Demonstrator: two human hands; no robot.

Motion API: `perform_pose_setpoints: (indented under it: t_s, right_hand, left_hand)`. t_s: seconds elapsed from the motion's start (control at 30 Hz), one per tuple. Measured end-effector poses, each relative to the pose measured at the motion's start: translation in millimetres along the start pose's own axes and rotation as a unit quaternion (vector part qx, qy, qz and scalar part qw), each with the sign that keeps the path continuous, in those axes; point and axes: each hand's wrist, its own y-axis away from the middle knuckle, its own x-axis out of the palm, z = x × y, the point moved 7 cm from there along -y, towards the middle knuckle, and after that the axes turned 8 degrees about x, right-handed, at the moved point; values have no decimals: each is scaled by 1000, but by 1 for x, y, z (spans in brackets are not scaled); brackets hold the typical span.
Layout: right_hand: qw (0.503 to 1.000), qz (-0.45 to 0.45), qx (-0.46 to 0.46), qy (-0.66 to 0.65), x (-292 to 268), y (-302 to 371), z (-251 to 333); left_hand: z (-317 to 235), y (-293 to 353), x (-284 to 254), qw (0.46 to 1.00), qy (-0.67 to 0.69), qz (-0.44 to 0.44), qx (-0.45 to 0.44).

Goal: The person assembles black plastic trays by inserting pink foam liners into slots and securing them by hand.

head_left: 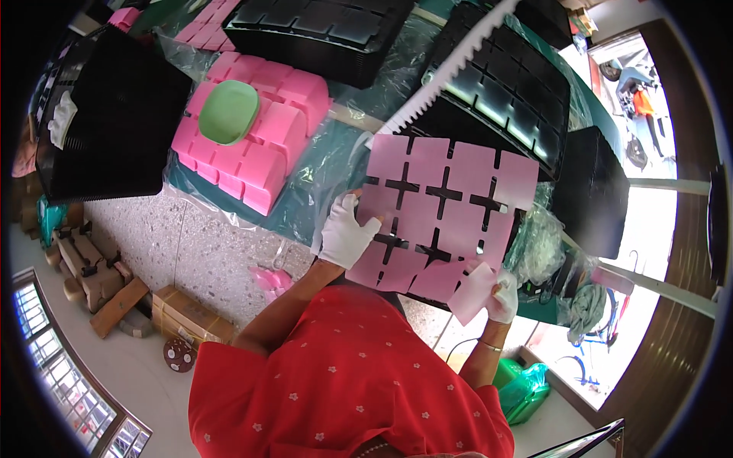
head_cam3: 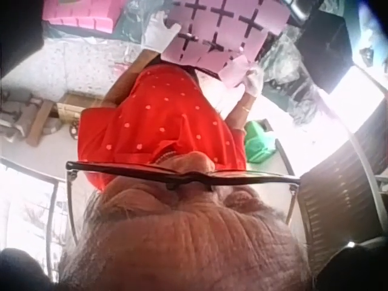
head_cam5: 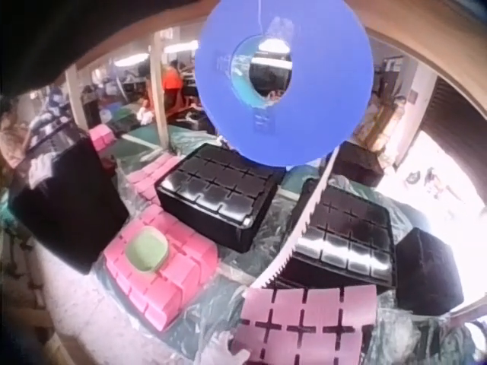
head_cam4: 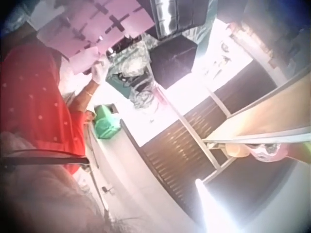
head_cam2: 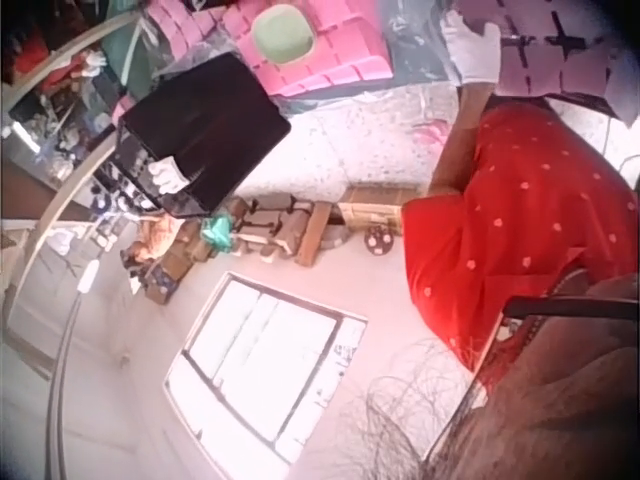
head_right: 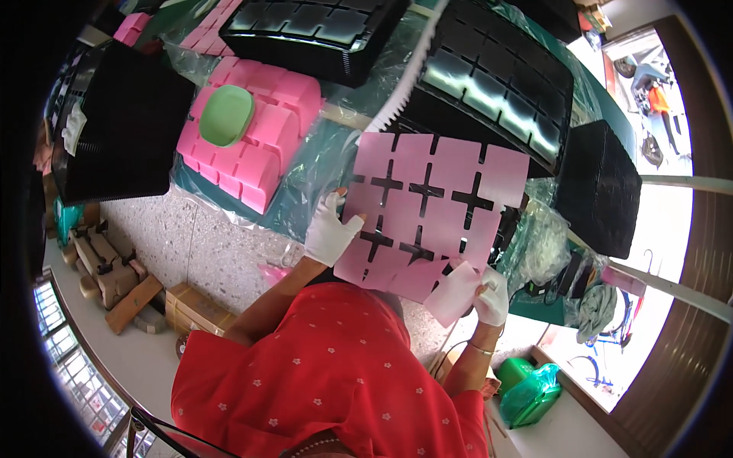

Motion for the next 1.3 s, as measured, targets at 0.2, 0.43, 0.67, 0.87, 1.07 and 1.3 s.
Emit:
perform_pose_setpoints:
  t_s: [0.2, 0.43, 0.67, 0.87, 1.07, 1.3]
  right_hand:
    - [996, -42, 49, 64, -15, -2, -19]
    - [947, -177, 33, 266, -43, -56, -11]
    - [934, -216, 12, 285, -4, -65, 18]
    - [932, -228, -14, 283, 10, -25, 46]
    - [923, -282, -38, 260, -40, -14, 32]
    - [877, -348, -26, 330, -75, -31, -9]
  left_hand:
    - [20, -5, 15, 996, -89, 7, -4]
    - [15, 0, 7, 994, -93, -58, -14]
    - [12, -4, 8, 991, -83, -100, 17]
    - [3, -3, -9, 982, -97, -139, 81]
    - [-48, -21, -27, 977, 57, -171, 112]
    - [-3, -62, 30, 999, -36, 4, 41]
